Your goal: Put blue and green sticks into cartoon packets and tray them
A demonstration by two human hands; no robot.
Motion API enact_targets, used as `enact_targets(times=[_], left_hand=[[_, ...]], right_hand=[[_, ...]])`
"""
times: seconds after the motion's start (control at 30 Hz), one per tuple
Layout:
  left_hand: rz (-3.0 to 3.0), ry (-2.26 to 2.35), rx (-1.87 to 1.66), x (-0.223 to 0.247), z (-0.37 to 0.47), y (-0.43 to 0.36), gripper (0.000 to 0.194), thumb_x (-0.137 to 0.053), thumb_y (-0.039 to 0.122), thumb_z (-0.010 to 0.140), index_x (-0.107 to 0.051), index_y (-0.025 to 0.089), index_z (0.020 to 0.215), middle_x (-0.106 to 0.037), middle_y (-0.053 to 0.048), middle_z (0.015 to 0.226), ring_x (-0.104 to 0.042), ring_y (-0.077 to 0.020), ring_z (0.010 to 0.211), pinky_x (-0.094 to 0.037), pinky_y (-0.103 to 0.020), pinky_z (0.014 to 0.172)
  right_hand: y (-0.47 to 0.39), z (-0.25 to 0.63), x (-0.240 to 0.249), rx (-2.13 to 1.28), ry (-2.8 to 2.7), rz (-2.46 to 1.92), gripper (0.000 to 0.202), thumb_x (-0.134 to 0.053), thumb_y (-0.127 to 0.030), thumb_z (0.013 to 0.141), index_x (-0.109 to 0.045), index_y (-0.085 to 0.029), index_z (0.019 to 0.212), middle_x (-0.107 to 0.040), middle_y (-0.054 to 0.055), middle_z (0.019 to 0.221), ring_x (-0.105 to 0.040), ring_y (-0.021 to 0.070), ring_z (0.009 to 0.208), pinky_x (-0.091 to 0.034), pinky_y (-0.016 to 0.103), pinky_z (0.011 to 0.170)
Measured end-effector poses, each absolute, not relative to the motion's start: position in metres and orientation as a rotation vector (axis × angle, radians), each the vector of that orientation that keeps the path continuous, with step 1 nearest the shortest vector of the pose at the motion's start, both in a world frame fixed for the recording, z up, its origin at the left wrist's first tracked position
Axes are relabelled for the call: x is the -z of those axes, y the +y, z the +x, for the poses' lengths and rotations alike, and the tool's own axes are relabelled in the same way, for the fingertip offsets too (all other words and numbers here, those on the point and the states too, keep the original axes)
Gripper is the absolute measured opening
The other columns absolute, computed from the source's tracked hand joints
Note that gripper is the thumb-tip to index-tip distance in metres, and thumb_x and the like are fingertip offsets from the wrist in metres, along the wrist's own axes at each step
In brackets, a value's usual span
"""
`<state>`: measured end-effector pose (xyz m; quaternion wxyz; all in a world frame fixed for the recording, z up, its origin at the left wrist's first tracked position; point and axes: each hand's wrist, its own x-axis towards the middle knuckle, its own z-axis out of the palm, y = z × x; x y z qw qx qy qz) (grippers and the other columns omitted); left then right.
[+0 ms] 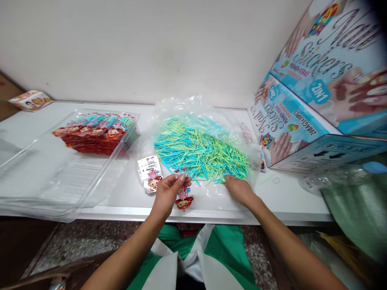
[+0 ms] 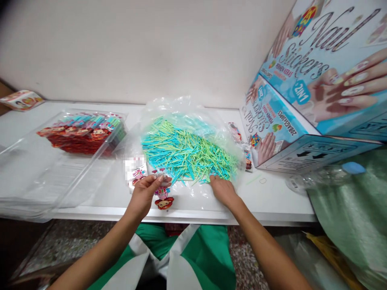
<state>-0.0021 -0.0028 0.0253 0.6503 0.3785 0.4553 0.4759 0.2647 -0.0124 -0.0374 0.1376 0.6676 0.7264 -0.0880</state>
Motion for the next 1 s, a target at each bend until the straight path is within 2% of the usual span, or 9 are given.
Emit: enact_targets(times=[0.23, 0.3, 0.43, 0.5, 0.6, 0.73, 1.0], left_hand=[[0.837, 1.068, -1.068, -0.022, -0.01, -0.003, 0.027, -0.067, 0.036, 0.069, -0.066, 0.011, 0.081, -0.07, -0.009, 0.083, -0.065, -0.0155, 0.069, -0.05, -0.028, 0.071], [0.816, 1.064, -1.068, -0.019, -0.011, -0.002, 0.028, -0.068, 0.036, 0.068, -0.066, 0.011, 0.081, -0.07, -0.009, 0.084, -0.065, -0.0158, 0.069, -0.05, -0.028, 0.069], [0.804, 1.051, -1.075, -0.016, -0.009, -0.001, 0.027, -0.068, 0.035, 0.069, -0.066, 0.011, 0.081, -0.07, -0.009, 0.084, -0.065, -0.0167, 0.071, -0.05, -0.028, 0.069], [0.812, 1.052, -1.075, -0.016, -0.008, -0.001, 0.026, -0.067, 0.034, 0.07, -0.065, 0.01, 0.082, -0.069, -0.009, 0.084, -0.065, -0.0164, 0.071, -0.05, -0.028, 0.069], [0.838, 1.067, -1.071, -0.016, -0.01, -0.002, 0.026, -0.066, 0.033, 0.071, -0.065, 0.01, 0.082, -0.069, -0.009, 0.084, -0.064, -0.0157, 0.069, -0.05, -0.027, 0.068], [0.857, 1.077, -1.071, -0.015, -0.011, -0.003, 0.025, -0.066, 0.033, 0.071, -0.065, 0.011, 0.082, -0.07, -0.009, 0.086, -0.064, -0.0162, 0.071, -0.05, -0.028, 0.071], [0.846, 1.038, -1.066, -0.015, -0.006, -0.005, 0.022, -0.067, 0.031, 0.07, -0.064, 0.011, 0.077, -0.07, -0.009, 0.084, -0.065, -0.0176, 0.075, -0.049, -0.031, 0.076]], right_hand=[[-0.009, 0.259, 0.026, 0.296, 2.25, 2.111, 0.019, -0.032, -0.03, 0.09, -0.044, -0.015, 0.092, -0.057, 0.013, 0.091, -0.057, 0.0238, 0.08, -0.037, 0.031, 0.066], [-0.009, 0.251, 0.028, 0.552, 2.355, 2.244, 0.019, -0.03, -0.031, 0.091, -0.041, -0.016, 0.091, -0.057, 0.011, 0.087, -0.057, 0.022, 0.079, -0.039, 0.031, 0.067], [-0.009, 0.227, 0.039, 1.398, 2.529, 2.444, 0.024, -0.024, -0.036, 0.093, -0.037, -0.017, 0.1, -0.056, 0.004, 0.083, -0.057, 0.0149, 0.072, -0.044, 0.028, 0.071], [-0.01, 0.214, 0.046, 1.595, 2.541, 2.519, 0.029, -0.027, -0.038, 0.092, -0.038, -0.017, 0.11, -0.055, 0.003, 0.08, -0.055, 0.0142, 0.073, -0.044, 0.029, 0.075], [-0.016, 0.2, 0.054, 1.708, 2.536, 2.578, 0.034, -0.032, -0.04, 0.09, -0.041, -0.018, 0.115, -0.055, 0.003, 0.081, -0.054, 0.0153, 0.078, -0.043, 0.031, 0.079], [-0.025, 0.191, 0.062, 1.803, 2.547, 2.499, 0.027, -0.034, -0.04, 0.089, -0.045, -0.02, 0.103, -0.057, 0.005, 0.09, -0.055, 0.0166, 0.087, -0.042, 0.032, 0.082], [-0.032, 0.185, 0.06, 1.611, 2.577, 2.441, 0.023, -0.029, -0.038, 0.091, -0.043, -0.02, 0.093, -0.057, 0.005, 0.086, -0.055, 0.0175, 0.083, -0.042, 0.034, 0.079]])
